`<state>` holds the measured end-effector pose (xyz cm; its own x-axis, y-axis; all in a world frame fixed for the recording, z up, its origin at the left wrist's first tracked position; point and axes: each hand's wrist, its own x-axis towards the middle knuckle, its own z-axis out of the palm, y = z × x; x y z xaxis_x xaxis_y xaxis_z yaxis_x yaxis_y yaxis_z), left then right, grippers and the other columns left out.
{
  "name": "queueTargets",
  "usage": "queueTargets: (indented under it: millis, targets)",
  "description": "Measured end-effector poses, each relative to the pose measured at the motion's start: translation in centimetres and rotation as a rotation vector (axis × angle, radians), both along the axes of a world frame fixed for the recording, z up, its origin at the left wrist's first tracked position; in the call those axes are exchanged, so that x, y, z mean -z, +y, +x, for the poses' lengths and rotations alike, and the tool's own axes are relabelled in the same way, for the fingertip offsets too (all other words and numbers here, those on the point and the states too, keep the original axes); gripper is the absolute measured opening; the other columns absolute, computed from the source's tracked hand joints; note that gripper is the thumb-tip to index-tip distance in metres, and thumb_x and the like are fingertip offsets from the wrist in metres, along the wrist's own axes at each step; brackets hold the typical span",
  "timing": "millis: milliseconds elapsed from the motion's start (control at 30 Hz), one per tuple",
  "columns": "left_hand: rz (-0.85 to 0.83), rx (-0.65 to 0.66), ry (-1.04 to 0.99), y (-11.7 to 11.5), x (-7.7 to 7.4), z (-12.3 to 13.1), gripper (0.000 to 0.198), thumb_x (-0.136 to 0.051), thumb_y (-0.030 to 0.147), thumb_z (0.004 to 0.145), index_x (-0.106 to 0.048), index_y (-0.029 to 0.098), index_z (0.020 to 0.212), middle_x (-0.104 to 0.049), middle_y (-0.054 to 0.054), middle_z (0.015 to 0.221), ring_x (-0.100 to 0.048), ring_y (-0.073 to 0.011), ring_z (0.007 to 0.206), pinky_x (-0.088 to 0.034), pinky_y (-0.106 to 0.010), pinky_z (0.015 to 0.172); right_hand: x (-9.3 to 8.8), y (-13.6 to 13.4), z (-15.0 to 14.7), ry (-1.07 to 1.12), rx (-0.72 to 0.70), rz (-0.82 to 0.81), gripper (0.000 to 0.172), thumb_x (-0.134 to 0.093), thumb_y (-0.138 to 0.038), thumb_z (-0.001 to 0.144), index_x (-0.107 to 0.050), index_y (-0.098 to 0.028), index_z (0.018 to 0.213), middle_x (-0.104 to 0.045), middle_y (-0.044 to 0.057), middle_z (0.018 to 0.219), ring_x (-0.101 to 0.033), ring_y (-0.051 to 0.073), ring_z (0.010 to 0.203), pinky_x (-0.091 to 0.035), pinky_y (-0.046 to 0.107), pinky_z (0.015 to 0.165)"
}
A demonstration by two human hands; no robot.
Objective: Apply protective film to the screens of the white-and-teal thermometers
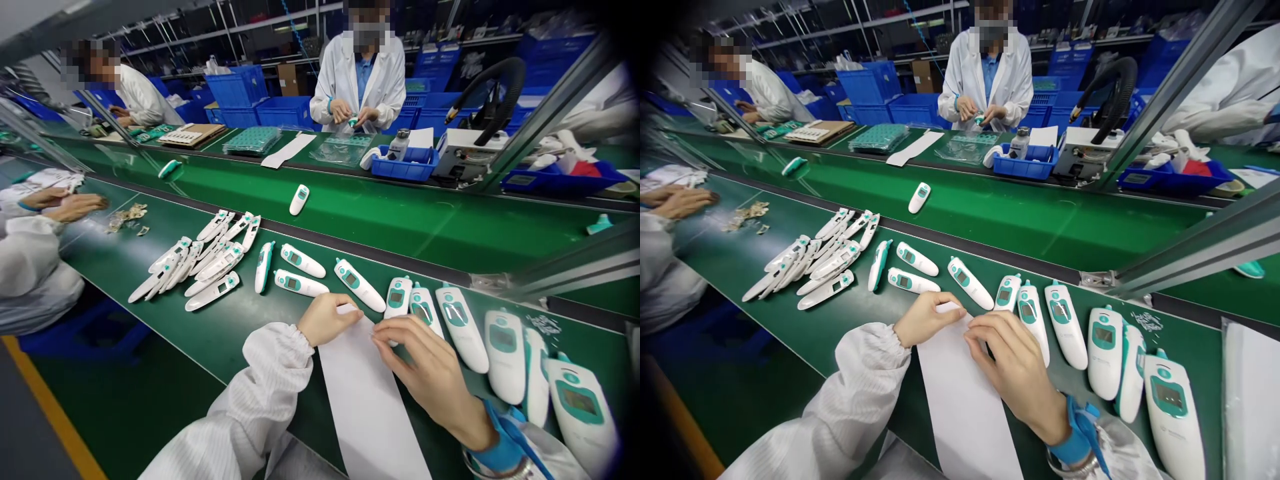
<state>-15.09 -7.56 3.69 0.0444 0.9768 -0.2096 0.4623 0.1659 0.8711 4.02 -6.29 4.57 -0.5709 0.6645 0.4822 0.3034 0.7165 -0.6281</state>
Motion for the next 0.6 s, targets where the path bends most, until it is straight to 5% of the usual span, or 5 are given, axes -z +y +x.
queueTargets:
  millis: [133, 267, 467, 600]
  targets:
    - [0.04, 0.005, 0.23, 1.0, 0.6, -0.7, 0.021, -0.067, 0.039, 0.075, -0.072, 0.02, 0.083, -0.071, -0.005, 0.087, -0.061, -0.0243, 0.088, -0.045, -0.034, 0.083, -0.3, 0.7, 0.2, 0.052, 0.043, -0.354, 0.007, -0.057, -0.026, 0.089, -0.063, -0.026, 0.085, -0.07, 0.004, 0.084, -0.066, 0.019, 0.075, -0.056, 0.031, 0.065]
    - [0.117, -0.076, 0.424, 6.0, -1.1, -4.2, 0.027, -0.064, 0.042, 0.08, -0.07, 0.02, 0.094, -0.068, -0.007, 0.102, -0.056, -0.0251, 0.106, -0.04, -0.036, 0.098, -0.4, 2.9, 0.8, 0.143, 0.172, -0.678, 0.018, -0.068, -0.042, 0.078, -0.067, -0.024, 0.079, -0.071, 0.006, 0.077, -0.068, 0.02, 0.066, -0.058, 0.031, 0.058]
    - [0.058, -0.441, 0.642, 18.6, -3.0, -10.9, 0.038, -0.056, 0.034, 0.089, -0.053, 0.016, 0.123, -0.054, -0.011, 0.127, -0.055, -0.0246, 0.112, -0.047, -0.048, 0.093, -0.5, 5.1, 2.2, 0.229, 0.319, -0.694, 0.026, -0.075, -0.047, 0.067, -0.069, -0.023, 0.075, -0.073, 0.008, 0.073, -0.07, 0.024, 0.066, -0.061, 0.032, 0.061]
    - [-0.009, -0.508, 0.642, 23.0, -2.7, -11.6, 0.037, -0.056, 0.034, 0.089, -0.054, 0.016, 0.121, -0.057, -0.01, 0.122, -0.059, -0.0223, 0.104, -0.052, -0.044, 0.087, -1.4, 5.7, 2.6, 0.218, 0.37, -0.615, 0.024, -0.074, -0.049, 0.065, -0.07, -0.025, 0.069, -0.072, 0.007, 0.067, -0.069, 0.023, 0.055, -0.061, 0.03, 0.053]
